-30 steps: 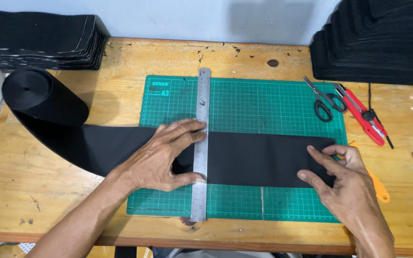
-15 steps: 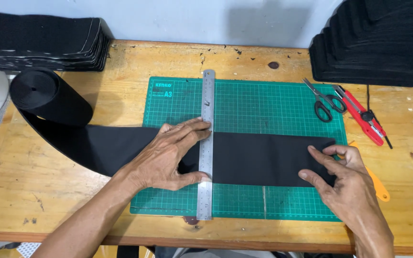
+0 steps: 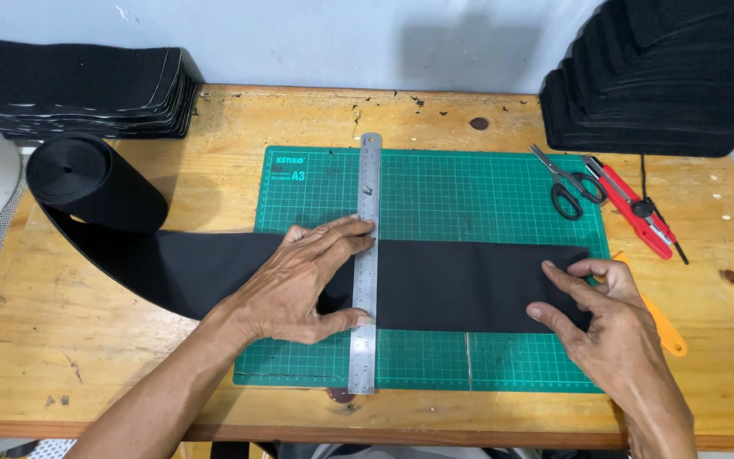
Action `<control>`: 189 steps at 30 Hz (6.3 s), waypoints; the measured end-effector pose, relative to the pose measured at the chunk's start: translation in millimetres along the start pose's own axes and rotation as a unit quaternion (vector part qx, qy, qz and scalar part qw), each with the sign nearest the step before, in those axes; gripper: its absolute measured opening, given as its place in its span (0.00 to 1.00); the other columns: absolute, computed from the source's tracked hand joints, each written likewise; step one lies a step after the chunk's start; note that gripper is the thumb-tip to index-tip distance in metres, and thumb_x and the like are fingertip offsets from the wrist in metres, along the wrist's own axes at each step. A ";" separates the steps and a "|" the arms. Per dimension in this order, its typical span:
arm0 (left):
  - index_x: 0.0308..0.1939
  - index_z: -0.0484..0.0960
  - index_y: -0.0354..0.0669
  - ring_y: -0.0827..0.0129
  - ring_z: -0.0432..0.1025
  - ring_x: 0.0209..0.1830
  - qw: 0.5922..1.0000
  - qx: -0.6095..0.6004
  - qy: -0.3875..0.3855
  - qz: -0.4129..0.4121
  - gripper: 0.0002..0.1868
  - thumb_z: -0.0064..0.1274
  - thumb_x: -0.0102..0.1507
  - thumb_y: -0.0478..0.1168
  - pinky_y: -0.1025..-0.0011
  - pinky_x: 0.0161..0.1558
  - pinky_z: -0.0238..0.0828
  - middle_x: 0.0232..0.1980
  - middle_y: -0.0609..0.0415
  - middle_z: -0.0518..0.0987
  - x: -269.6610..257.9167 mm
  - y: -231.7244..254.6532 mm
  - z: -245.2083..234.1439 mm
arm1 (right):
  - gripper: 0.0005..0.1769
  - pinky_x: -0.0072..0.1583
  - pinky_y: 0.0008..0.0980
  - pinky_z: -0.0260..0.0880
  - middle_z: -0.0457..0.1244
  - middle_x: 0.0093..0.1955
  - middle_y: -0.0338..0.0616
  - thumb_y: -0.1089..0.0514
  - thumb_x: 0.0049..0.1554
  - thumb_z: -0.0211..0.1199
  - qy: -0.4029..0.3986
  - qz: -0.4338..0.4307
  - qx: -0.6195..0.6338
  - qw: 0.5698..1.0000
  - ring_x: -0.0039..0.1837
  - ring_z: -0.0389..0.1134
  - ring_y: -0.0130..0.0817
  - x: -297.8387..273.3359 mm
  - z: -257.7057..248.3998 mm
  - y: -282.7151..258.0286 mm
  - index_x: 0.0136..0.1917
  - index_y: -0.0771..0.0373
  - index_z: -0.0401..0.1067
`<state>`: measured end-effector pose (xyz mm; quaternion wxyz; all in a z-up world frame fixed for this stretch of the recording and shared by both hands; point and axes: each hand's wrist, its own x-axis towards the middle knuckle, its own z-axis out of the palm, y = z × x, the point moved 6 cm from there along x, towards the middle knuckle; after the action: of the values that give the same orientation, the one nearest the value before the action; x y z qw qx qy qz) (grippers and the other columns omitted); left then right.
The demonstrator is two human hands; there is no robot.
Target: Trimming and cutting black fabric strips using scissors and a utility knife on a cutting mat
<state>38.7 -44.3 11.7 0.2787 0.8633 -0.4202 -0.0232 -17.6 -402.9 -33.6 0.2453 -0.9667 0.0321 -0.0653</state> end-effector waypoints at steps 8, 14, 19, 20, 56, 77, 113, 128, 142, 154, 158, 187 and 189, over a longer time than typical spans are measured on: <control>0.70 0.66 0.36 0.49 0.55 0.80 1.000 0.004 -0.002 -0.001 0.44 0.58 0.61 0.62 0.52 0.62 0.54 0.79 0.41 0.62 -0.6 -0.1 0.1 | 0.30 0.54 0.30 0.68 0.60 0.62 0.39 0.45 0.48 0.74 0.003 -0.009 -0.002 1.000 0.57 0.66 0.29 -0.5 1.5 3.0 0.65 0.46 0.79; 0.70 0.66 0.36 0.49 0.55 0.81 1.000 -0.007 -0.007 -0.005 0.44 0.58 0.61 0.62 0.53 0.63 0.54 0.79 0.42 0.61 0.1 1.1 -0.9 | 0.31 0.54 0.29 0.69 0.59 0.63 0.40 0.46 0.49 0.74 -0.002 -0.009 0.003 1.000 0.58 0.66 0.29 -0.1 -1.4 -2.2 0.66 0.49 0.78; 0.70 0.66 0.36 0.49 0.55 0.80 1.000 -0.011 -0.006 -0.007 0.44 0.58 0.61 0.62 0.53 0.62 0.53 0.79 0.42 0.62 -0.4 0.5 -0.2 | 0.31 0.52 0.29 0.69 0.59 0.63 0.38 0.46 0.48 0.74 -0.011 0.011 0.000 1.000 0.54 0.66 0.28 -0.5 -1.5 -1.9 0.66 0.47 0.79; 0.70 0.66 0.36 0.49 0.55 0.80 1.000 -0.012 -0.004 -0.004 0.44 0.58 0.61 0.62 0.53 0.62 0.53 0.78 0.42 0.62 0.3 0.4 -0.9 | 0.31 0.53 0.30 0.69 0.59 0.63 0.38 0.45 0.48 0.74 -0.010 0.014 -0.001 1.000 0.56 0.66 0.27 -0.6 -1.8 -1.9 0.66 0.47 0.79; 0.68 0.67 0.34 0.47 0.55 0.80 1.000 0.010 -0.018 0.022 0.50 0.67 0.55 0.64 0.51 0.59 0.55 0.78 0.41 0.60 -3.1 -6.8 6.0 | 0.31 0.46 0.26 0.65 0.57 0.67 0.47 0.59 0.53 0.77 -0.006 -0.028 0.012 1.000 0.35 0.54 0.29 -6.4 -14.9 -29.5 0.69 0.62 0.77; 0.66 0.69 0.32 0.47 0.57 0.78 0.999 0.021 0.005 0.031 0.51 0.67 0.55 0.68 0.51 0.57 0.58 0.76 0.40 0.62 -4.1 -8.0 7.1 | 0.32 0.52 0.29 0.67 0.56 0.66 0.53 0.63 0.54 0.78 -0.005 -0.067 0.028 0.997 0.52 0.60 0.33 -8.9 -16.2 -34.1 0.71 0.68 0.76; 0.70 0.66 0.34 0.45 0.53 0.80 1.000 -0.001 -0.022 0.008 0.51 0.64 0.56 0.66 0.49 0.62 0.53 0.79 0.40 0.59 -0.9 -3.9 5.2 | 0.31 0.45 0.29 0.64 0.58 0.65 0.36 0.49 0.50 0.74 -0.025 0.064 -0.008 0.998 0.30 0.54 0.31 -2.0 -15.3 -27.1 0.68 0.46 0.78; 0.69 0.65 0.34 0.46 0.53 0.80 1.000 -0.001 -0.024 0.004 0.51 0.64 0.55 0.66 0.49 0.61 0.54 0.79 0.40 0.59 -0.6 -4.3 5.7 | 0.31 0.42 0.27 0.63 0.58 0.64 0.35 0.51 0.50 0.75 -0.021 0.057 0.006 0.998 0.27 0.48 0.30 -2.4 -16.3 -29.5 0.67 0.47 0.78; 0.67 0.68 0.32 0.47 0.55 0.79 1.000 0.008 -0.014 0.014 0.51 0.66 0.54 0.66 0.49 0.58 0.56 0.77 0.40 0.62 -3.0 -5.3 6.6 | 0.31 0.44 0.28 0.64 0.58 0.66 0.45 0.57 0.52 0.77 -0.004 -0.024 0.006 1.000 0.35 0.53 0.30 -6.5 -14.6 -29.6 0.69 0.57 0.78; 0.66 0.68 0.32 0.48 0.56 0.79 0.999 0.019 0.001 0.029 0.54 0.68 0.52 0.70 0.51 0.57 0.57 0.76 0.40 0.63 -2.6 -3.1 4.9 | 0.32 0.45 0.27 0.65 0.57 0.66 0.48 0.57 0.52 0.77 -0.005 -0.029 0.016 0.999 0.43 0.58 0.29 -7.1 -15.2 -30.7 0.69 0.62 0.77; 0.66 0.69 0.33 0.48 0.56 0.79 1.000 0.018 -0.003 0.026 0.53 0.68 0.52 0.70 0.51 0.57 0.57 0.76 0.40 0.62 -2.1 -3.7 5.2 | 0.32 0.45 0.26 0.66 0.57 0.66 0.48 0.58 0.52 0.77 -0.007 -0.032 0.016 0.999 0.42 0.57 0.29 -7.2 -15.5 -31.2 0.70 0.61 0.77; 0.67 0.67 0.34 0.46 0.54 0.80 1.000 0.006 -0.017 0.016 0.54 0.64 0.53 0.70 0.51 0.60 0.54 0.78 0.39 0.61 -0.6 -3.3 5.6 | 0.31 0.41 0.26 0.62 0.57 0.65 0.36 0.52 0.50 0.75 -0.025 0.058 0.017 0.998 0.32 0.52 0.29 -3.4 -15.3 -30.6 0.68 0.51 0.77; 0.68 0.67 0.34 0.46 0.54 0.80 1.000 0.004 -0.018 0.015 0.53 0.64 0.53 0.70 0.51 0.60 0.54 0.78 0.39 0.60 -0.7 -3.4 5.6 | 0.31 0.41 0.25 0.62 0.57 0.65 0.35 0.53 0.50 0.75 -0.023 0.062 0.020 0.998 0.32 0.51 0.29 -3.8 -15.2 -29.6 0.68 0.50 0.77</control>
<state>39.1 -44.7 5.2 0.2679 0.8575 -0.4381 -0.0328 -22.6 -383.6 -6.6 0.2683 -0.9591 0.0852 -0.0284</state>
